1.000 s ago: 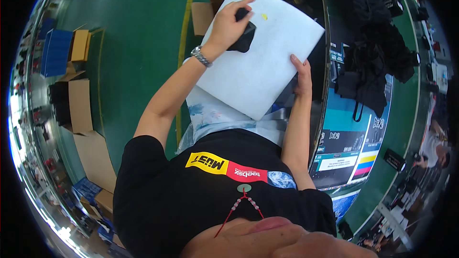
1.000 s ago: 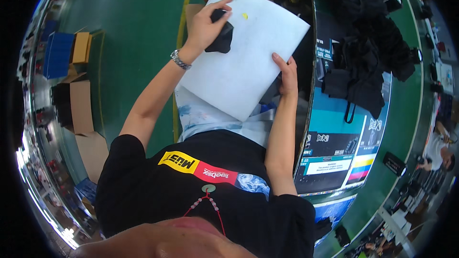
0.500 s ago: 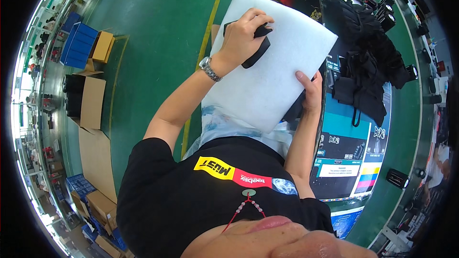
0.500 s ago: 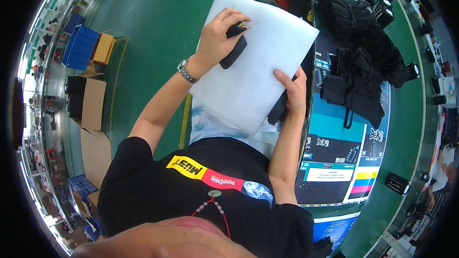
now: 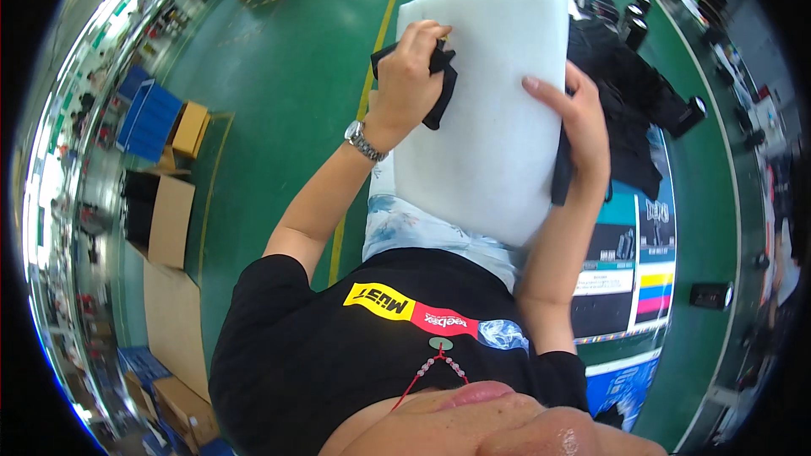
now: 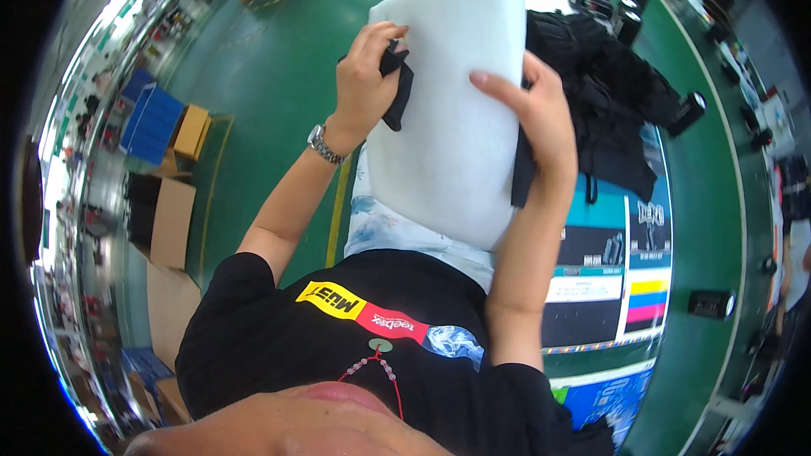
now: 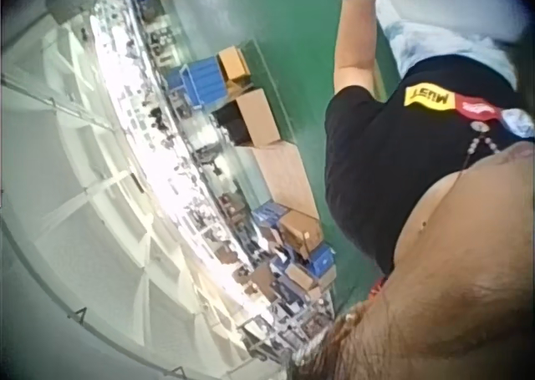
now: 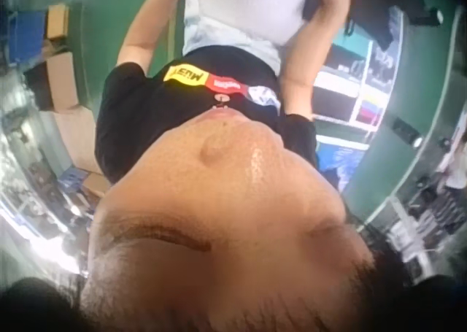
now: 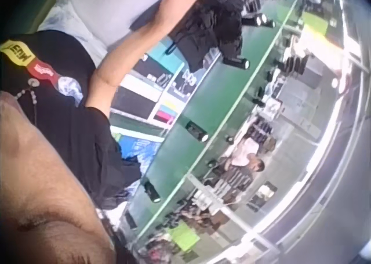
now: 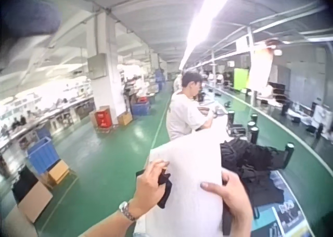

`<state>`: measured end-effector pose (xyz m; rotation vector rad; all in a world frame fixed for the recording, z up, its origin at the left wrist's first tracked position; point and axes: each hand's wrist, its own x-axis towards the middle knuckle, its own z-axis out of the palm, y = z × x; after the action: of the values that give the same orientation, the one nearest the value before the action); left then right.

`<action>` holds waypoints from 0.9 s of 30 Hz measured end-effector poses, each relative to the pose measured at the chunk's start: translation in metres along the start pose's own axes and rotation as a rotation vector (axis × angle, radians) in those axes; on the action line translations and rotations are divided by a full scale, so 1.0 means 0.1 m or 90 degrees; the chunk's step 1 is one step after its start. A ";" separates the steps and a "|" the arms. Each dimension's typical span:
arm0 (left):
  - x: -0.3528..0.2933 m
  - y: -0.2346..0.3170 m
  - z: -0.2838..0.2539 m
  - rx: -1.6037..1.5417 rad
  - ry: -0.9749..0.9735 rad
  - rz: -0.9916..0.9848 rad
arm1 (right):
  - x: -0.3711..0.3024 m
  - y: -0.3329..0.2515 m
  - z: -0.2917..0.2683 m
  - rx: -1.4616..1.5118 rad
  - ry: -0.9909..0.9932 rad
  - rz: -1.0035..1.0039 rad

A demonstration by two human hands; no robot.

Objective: The person picks up dark electronic components, stretches out black fabric pieces, and attaches the fabric to the components by hand at an assembly station.

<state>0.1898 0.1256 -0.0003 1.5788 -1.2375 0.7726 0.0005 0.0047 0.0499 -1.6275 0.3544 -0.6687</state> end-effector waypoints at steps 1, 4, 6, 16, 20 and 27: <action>0.05 0.09 0.00 -0.018 -0.009 0.017 | -0.03 -0.16 -0.08 -0.029 -0.024 -0.002; 0.16 0.32 0.02 -0.081 -0.083 0.000 | -0.16 -0.62 -0.31 -0.209 -0.025 0.023; 0.12 0.53 -0.01 -0.104 -0.205 0.042 | -0.30 -0.74 -0.56 -0.317 -0.062 0.074; -0.23 0.79 -0.05 -0.272 -0.849 0.344 | -1.19 -0.98 -0.15 -0.727 -0.009 0.238; 0.11 0.83 -0.13 -0.277 -1.031 0.430 | -1.26 -1.11 -0.03 -0.736 -0.023 0.284; 0.36 0.72 -0.36 -0.514 -0.879 0.309 | -2.16 -0.81 -0.62 -0.356 0.347 0.375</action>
<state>0.1342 0.1437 0.0658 0.9847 -2.5072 -0.7459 -0.2181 0.0951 0.0842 -1.7014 1.4618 -0.5678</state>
